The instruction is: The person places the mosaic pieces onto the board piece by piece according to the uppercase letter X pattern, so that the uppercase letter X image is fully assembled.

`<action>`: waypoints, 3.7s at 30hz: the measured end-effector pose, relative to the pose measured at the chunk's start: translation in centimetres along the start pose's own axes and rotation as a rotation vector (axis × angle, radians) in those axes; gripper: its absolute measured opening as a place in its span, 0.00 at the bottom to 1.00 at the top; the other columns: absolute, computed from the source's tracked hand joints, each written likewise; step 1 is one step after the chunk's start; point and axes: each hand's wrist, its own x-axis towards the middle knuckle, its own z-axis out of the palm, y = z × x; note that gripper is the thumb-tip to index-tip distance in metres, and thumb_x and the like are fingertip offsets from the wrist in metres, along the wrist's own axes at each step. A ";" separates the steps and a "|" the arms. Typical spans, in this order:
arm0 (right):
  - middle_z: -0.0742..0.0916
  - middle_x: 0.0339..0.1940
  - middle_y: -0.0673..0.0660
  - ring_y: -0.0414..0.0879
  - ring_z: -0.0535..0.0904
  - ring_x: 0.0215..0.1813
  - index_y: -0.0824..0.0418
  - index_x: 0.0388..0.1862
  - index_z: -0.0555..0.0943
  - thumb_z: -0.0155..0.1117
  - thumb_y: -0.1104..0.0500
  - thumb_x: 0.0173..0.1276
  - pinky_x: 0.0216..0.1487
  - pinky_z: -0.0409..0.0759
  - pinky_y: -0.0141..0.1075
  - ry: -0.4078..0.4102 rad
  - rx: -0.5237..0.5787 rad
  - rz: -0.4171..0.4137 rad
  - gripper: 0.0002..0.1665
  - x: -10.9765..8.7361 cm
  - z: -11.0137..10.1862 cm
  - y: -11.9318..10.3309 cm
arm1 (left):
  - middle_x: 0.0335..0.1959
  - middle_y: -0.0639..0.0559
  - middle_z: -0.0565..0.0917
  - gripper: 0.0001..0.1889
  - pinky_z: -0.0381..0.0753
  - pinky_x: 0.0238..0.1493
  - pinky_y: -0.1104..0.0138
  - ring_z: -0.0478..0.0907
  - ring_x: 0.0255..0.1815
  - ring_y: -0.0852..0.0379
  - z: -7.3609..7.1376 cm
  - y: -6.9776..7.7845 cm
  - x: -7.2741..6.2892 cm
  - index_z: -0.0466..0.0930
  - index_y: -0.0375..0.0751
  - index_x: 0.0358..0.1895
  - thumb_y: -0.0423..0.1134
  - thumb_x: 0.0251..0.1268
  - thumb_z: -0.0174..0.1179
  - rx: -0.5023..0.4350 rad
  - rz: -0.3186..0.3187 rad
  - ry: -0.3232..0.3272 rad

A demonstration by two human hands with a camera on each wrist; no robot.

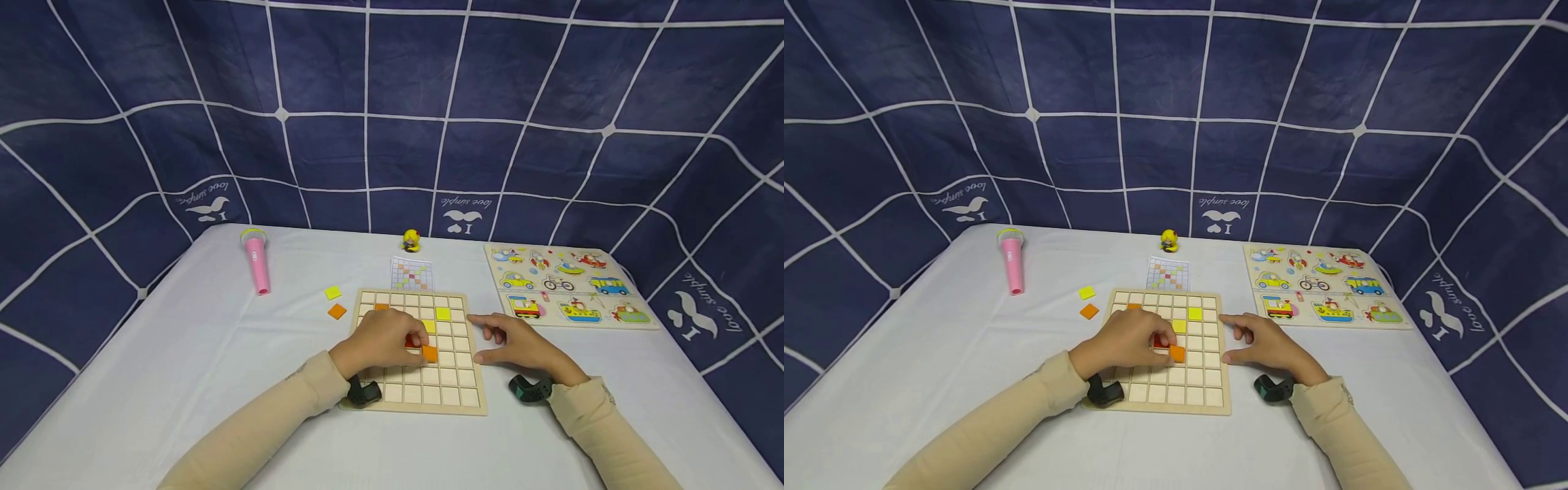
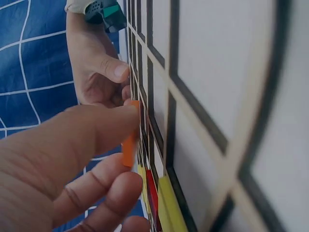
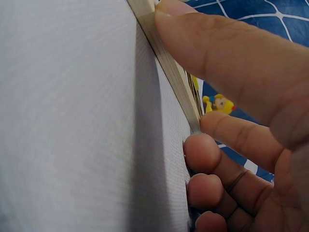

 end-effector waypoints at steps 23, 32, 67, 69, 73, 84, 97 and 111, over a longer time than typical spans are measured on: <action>0.77 0.38 0.51 0.41 0.69 0.38 0.72 0.74 0.77 0.85 0.56 0.62 0.40 0.69 0.34 -0.003 0.001 0.000 0.45 0.1 0.0 0.1 | 0.30 0.71 0.82 0.08 0.74 0.37 0.63 0.75 0.32 0.71 0.0 0.1 0.1 0.90 0.58 0.37 0.48 0.58 0.81 -0.039 -0.001 -0.051; 0.77 0.38 0.51 0.41 0.69 0.38 0.72 0.74 0.77 0.86 0.57 0.62 0.40 0.69 0.34 -0.004 0.007 0.013 0.45 0.1 0.0 0.2 | 0.28 0.71 0.80 0.06 0.73 0.34 0.65 0.74 0.31 0.67 -1.6 -0.2 -0.4 0.92 0.52 0.46 0.41 0.68 0.71 -0.134 0.028 -0.047; 0.76 0.38 0.52 0.41 0.68 0.38 0.73 0.74 0.77 0.86 0.58 0.61 0.39 0.67 0.34 0.005 0.028 0.023 0.46 0.0 0.2 0.1 | 0.48 0.45 0.88 0.19 0.77 0.39 0.62 0.83 0.38 0.51 -5.4 -10.6 -4.4 0.86 0.38 0.64 0.37 0.74 0.67 -0.388 -0.433 0.364; 0.76 0.38 0.52 0.41 0.68 0.38 0.73 0.74 0.77 0.85 0.58 0.62 0.39 0.67 0.34 0.004 0.025 0.021 0.45 0.0 0.1 0.1 | 0.49 0.44 0.87 0.19 0.76 0.41 0.62 0.85 0.41 0.50 -5.1 -11.0 -4.5 0.86 0.39 0.64 0.38 0.74 0.66 -0.384 -0.471 0.374; 0.76 0.38 0.52 0.41 0.68 0.38 0.73 0.74 0.77 0.85 0.57 0.62 0.40 0.67 0.34 -0.002 0.018 0.020 0.45 0.0 0.1 0.1 | 0.52 0.43 0.86 0.20 0.75 0.42 0.62 0.84 0.46 0.47 -4.8 -11.6 -4.8 0.86 0.40 0.65 0.38 0.73 0.66 -0.354 -0.539 0.375; 0.76 0.38 0.52 0.41 0.69 0.38 0.73 0.74 0.77 0.85 0.57 0.62 0.40 0.68 0.34 0.000 0.021 0.026 0.45 -0.1 0.1 -0.1 | 0.58 0.41 0.86 0.26 0.76 0.54 0.48 0.81 0.57 0.39 -4.4 -12.9 -5.3 0.84 0.40 0.68 0.41 0.66 0.69 -0.234 -0.602 0.327; 0.76 0.39 0.51 0.41 0.68 0.38 0.72 0.74 0.76 0.85 0.57 0.63 0.40 0.67 0.34 -0.006 0.022 0.017 0.45 0.0 0.4 0.1 | 0.55 0.38 0.87 0.25 0.76 0.59 0.48 0.80 0.56 0.38 -4.2 -13.3 -5.5 0.86 0.35 0.62 0.44 0.65 0.73 -0.210 -0.600 0.307; 0.76 0.38 0.52 0.41 0.69 0.38 0.73 0.74 0.77 0.85 0.57 0.62 0.39 0.68 0.34 -0.006 0.011 0.027 0.45 0.0 0.2 -0.1 | 0.51 0.42 0.88 0.20 0.77 0.55 0.50 0.82 0.54 0.41 -3.8 -13.3 -5.5 0.89 0.38 0.57 0.44 0.65 0.72 -0.182 -0.599 0.353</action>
